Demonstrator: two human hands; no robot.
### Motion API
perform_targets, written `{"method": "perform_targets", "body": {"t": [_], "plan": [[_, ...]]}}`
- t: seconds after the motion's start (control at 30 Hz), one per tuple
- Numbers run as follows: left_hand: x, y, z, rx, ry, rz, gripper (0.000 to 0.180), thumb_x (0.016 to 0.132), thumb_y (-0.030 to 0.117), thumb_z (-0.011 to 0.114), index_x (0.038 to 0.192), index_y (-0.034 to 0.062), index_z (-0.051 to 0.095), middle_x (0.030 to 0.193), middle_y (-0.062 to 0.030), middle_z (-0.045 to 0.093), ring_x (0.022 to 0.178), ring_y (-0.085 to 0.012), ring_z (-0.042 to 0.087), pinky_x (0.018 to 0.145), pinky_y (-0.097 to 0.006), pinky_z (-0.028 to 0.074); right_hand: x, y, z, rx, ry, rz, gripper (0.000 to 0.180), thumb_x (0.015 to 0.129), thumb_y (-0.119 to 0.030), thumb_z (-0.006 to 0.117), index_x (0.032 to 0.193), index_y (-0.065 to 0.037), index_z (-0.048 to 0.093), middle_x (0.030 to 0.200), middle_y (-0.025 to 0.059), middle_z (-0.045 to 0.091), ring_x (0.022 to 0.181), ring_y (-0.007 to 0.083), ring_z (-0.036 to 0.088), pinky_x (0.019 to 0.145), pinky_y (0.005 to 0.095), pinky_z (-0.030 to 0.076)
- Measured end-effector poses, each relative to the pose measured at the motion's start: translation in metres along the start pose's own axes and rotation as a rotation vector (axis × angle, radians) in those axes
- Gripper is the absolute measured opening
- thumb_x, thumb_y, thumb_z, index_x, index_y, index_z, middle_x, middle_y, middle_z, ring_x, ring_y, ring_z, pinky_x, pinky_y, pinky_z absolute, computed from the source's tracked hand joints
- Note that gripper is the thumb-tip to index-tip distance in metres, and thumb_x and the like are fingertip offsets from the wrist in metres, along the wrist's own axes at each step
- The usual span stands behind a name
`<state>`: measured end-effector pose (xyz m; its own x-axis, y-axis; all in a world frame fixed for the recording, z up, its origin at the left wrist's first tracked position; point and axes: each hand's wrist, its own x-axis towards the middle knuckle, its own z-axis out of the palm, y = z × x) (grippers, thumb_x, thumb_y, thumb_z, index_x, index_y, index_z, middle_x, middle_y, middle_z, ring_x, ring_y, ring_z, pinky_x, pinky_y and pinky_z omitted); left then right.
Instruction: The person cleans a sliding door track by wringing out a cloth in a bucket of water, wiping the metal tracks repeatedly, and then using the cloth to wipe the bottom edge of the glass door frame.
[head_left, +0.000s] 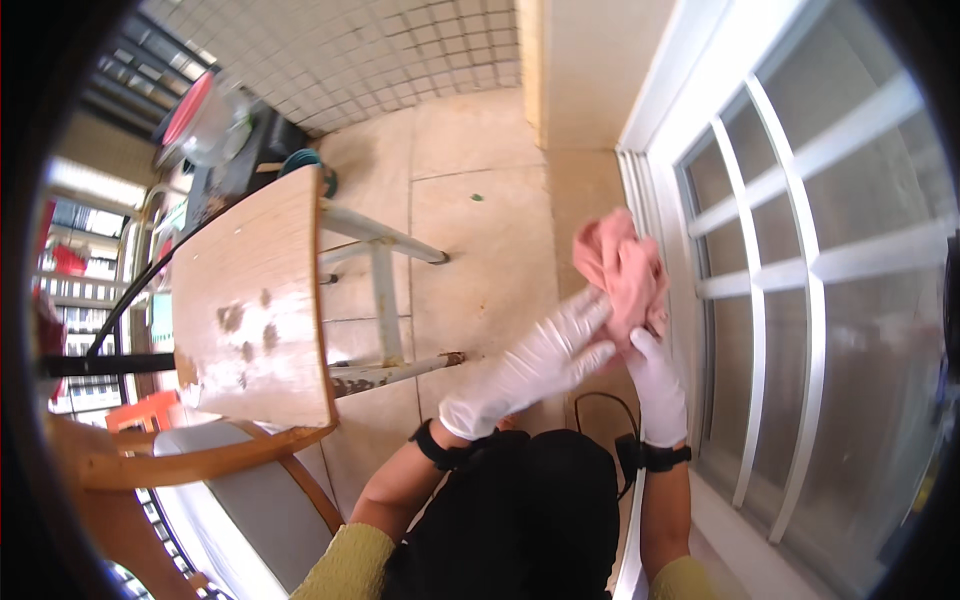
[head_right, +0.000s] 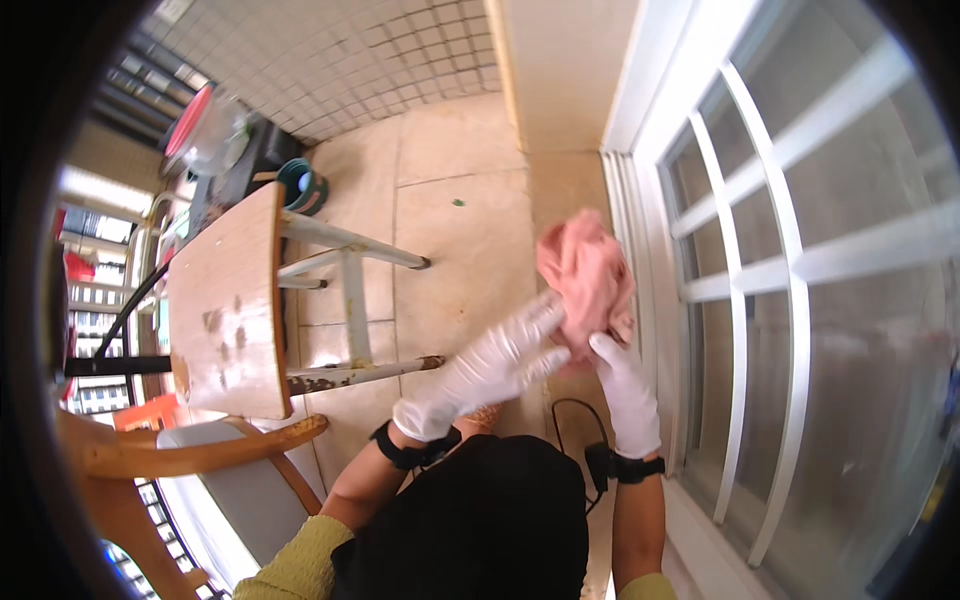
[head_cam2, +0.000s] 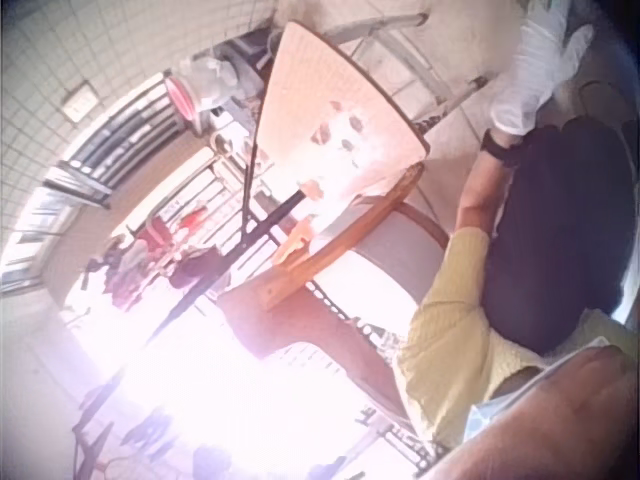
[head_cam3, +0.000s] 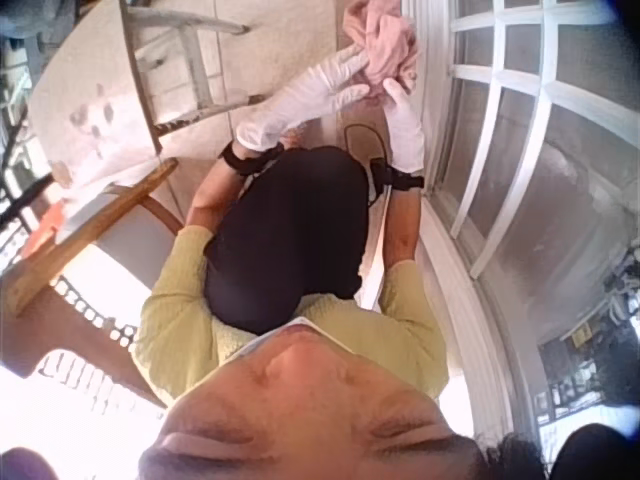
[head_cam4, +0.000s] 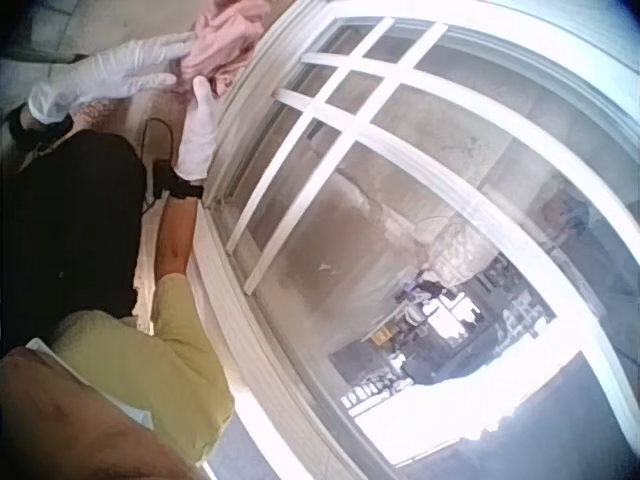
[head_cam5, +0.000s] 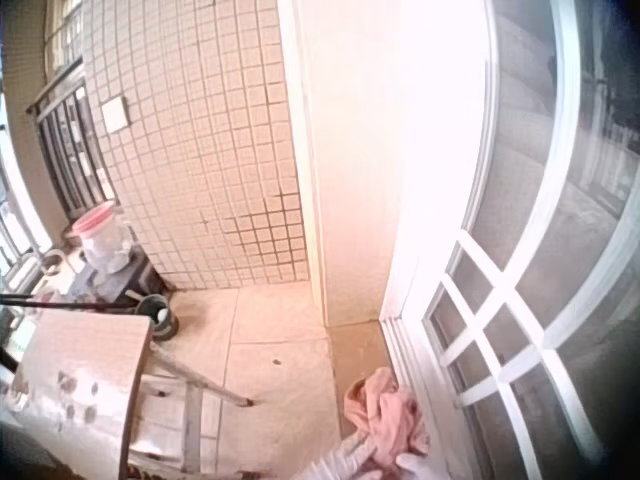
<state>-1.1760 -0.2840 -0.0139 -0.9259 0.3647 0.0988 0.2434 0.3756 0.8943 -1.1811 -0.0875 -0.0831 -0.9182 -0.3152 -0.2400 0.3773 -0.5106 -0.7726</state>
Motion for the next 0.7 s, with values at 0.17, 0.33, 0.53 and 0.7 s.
{"method": "perform_targets", "body": {"t": [0.17,0.33,0.53,0.7], "plan": [[-0.025,-0.017,0.002,-0.120,-0.160,-0.072,0.056,0.092,0.029,0.054,0.139,0.0058,0.034,0.141,-0.0207,0.035,0.131,-0.0337,0.034,0.106,-0.039,0.031,-0.020,0.010,-0.022,-0.330,-0.052,0.056,0.061,0.087,-0.021,0.057,0.139,-0.007,0.030,0.133,0.0093,0.042,0.121,0.0220,0.045,0.099,0.0325,0.038],[-0.044,-0.037,-0.019,-0.219,-0.203,-0.078,0.049,0.093,0.028,0.051,0.136,0.0057,0.039,0.141,-0.0147,0.039,0.127,-0.0297,0.039,0.106,-0.036,0.030,-0.017,-0.018,0.016,-0.016,0.313,0.105,0.056,0.077,-0.002,0.052,0.132,-0.005,0.041,0.121,0.0078,0.053,0.109,0.0232,0.054,0.094,0.0340,0.044],[-0.113,-0.096,0.006,-0.143,-0.145,-0.292,0.045,0.093,0.028,0.050,0.132,0.0050,0.044,0.138,-0.0137,0.043,0.124,-0.0279,0.042,0.105,-0.035,0.031,-0.029,-0.070,0.058,-0.138,0.254,0.410,0.051,0.080,-0.001,0.055,0.129,-0.002,0.041,0.123,0.0065,0.049,0.111,0.0170,0.050,0.097,0.0307,0.040],[-0.159,-0.115,0.034,-0.159,0.068,-0.436,0.043,0.093,0.028,0.049,0.129,0.0045,0.047,0.136,-0.0130,0.045,0.122,-0.0268,0.044,0.105,-0.034,0.032,-0.050,-0.095,0.078,-0.411,0.201,0.296,0.026,0.073,0.004,0.058,0.094,-0.007,0.048,0.090,0.0011,0.049,0.082,0.0104,0.051,0.079,0.0250,0.044]]}}
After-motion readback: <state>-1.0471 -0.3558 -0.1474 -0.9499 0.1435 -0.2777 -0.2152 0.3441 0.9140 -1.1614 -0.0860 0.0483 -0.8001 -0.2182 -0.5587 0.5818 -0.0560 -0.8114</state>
